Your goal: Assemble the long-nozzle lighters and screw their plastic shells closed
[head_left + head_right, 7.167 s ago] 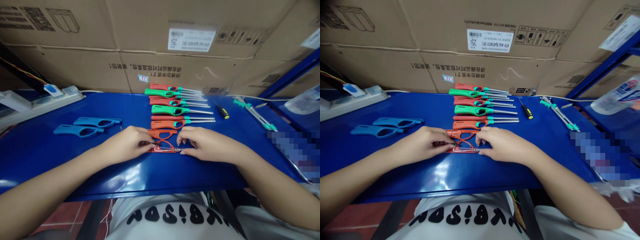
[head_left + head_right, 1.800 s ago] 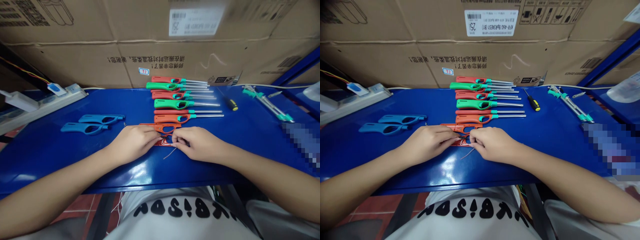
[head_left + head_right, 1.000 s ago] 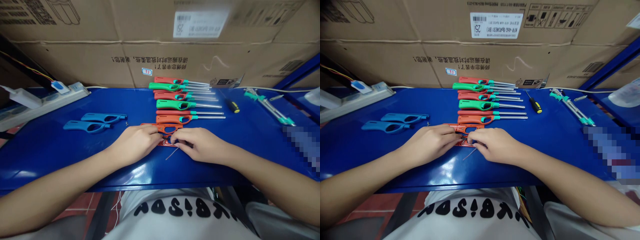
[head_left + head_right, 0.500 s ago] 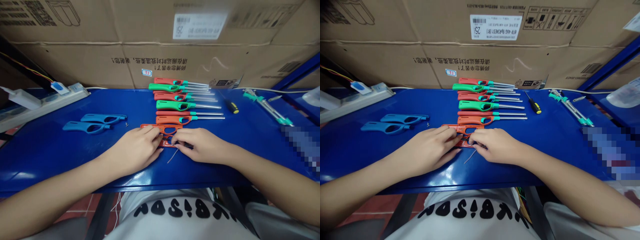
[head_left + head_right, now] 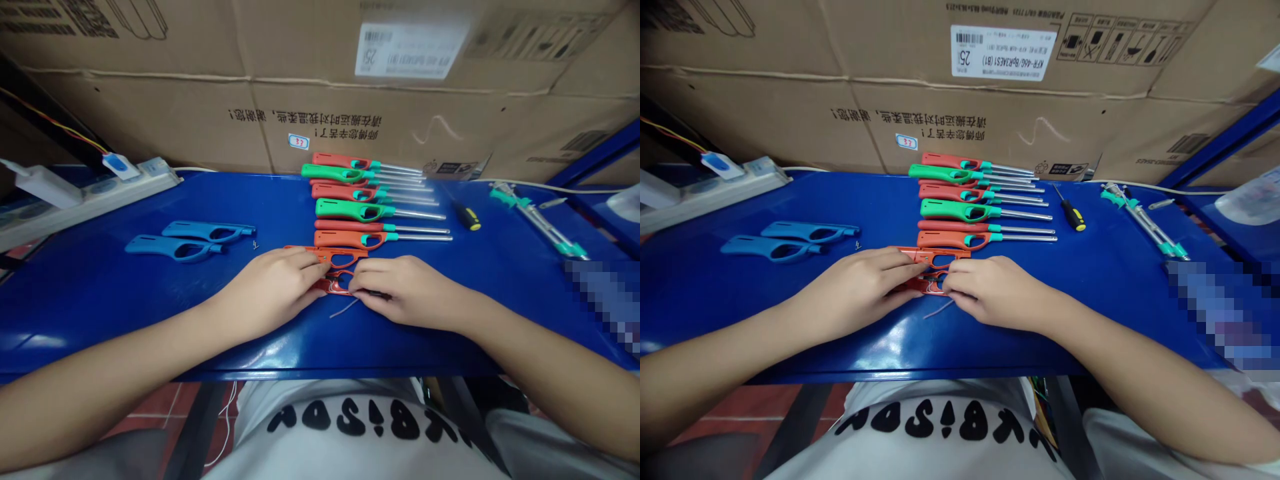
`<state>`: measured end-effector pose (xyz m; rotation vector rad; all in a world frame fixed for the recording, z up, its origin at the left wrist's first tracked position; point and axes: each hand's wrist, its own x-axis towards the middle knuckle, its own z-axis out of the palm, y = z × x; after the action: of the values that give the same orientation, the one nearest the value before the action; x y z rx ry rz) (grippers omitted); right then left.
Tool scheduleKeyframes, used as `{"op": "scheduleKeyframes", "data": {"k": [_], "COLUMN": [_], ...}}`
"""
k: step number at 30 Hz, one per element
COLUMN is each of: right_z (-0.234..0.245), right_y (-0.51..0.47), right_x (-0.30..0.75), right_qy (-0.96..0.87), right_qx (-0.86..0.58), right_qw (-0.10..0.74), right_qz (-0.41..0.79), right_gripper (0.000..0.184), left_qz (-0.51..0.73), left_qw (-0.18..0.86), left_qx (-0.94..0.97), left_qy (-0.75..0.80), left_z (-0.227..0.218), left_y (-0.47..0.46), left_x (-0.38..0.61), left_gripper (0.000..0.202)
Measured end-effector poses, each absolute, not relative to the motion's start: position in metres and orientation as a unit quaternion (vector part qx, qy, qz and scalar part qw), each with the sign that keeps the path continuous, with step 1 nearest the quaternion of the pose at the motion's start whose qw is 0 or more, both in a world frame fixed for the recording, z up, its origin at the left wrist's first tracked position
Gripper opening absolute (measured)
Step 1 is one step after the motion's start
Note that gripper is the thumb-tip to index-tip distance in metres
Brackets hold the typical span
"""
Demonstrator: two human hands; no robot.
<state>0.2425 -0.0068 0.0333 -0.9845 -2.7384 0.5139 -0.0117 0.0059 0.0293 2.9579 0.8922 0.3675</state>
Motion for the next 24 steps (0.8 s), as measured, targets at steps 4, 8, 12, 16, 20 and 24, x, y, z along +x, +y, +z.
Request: {"op": "scheduleKeyframes", "data": {"k": [4,8,12,16,20,24], "right_z": [0.038,0.037,0.030,0.024,0.019,0.015], "right_y": [-0.009,-0.009,-0.006,-0.003,-0.001,0.000], "right_x": [0.240,0.239,0.237,0.236,0.236,0.237], "right_qy": [-0.908,-0.890,-0.872,-0.865,-0.871,-0.886], "right_qx": [-0.351,-0.378,-0.408,-0.426,-0.417,-0.403], "right_qw": [0.091,0.106,0.132,0.138,0.150,0.149], "right_qz": [0.208,0.232,0.234,0.225,0.214,0.174], "right_gripper": [0.014,0.014,0.018,0.008,0.010,0.015], "left_qz": [0.132,0.130,0.118,0.127,0.130,0.167], "left_qw": [0.052,0.047,0.047,0.042,0.037,0.041], "left_qx": [0.949,0.953,0.955,0.956,0.956,0.953], "left_qy": [0.282,0.270,0.269,0.263,0.260,0.250], "left_z": [0.031,0.031,0.031,0.029,0.026,0.023], "left_y": [0.007,0.006,0.005,0.003,0.002,0.002], "left_x": [-0.011,-0.011,-0.010,-0.008,-0.007,-0.007], "left_gripper": [0.017,0.017,0.020,0.024,0.023,0.023]}}
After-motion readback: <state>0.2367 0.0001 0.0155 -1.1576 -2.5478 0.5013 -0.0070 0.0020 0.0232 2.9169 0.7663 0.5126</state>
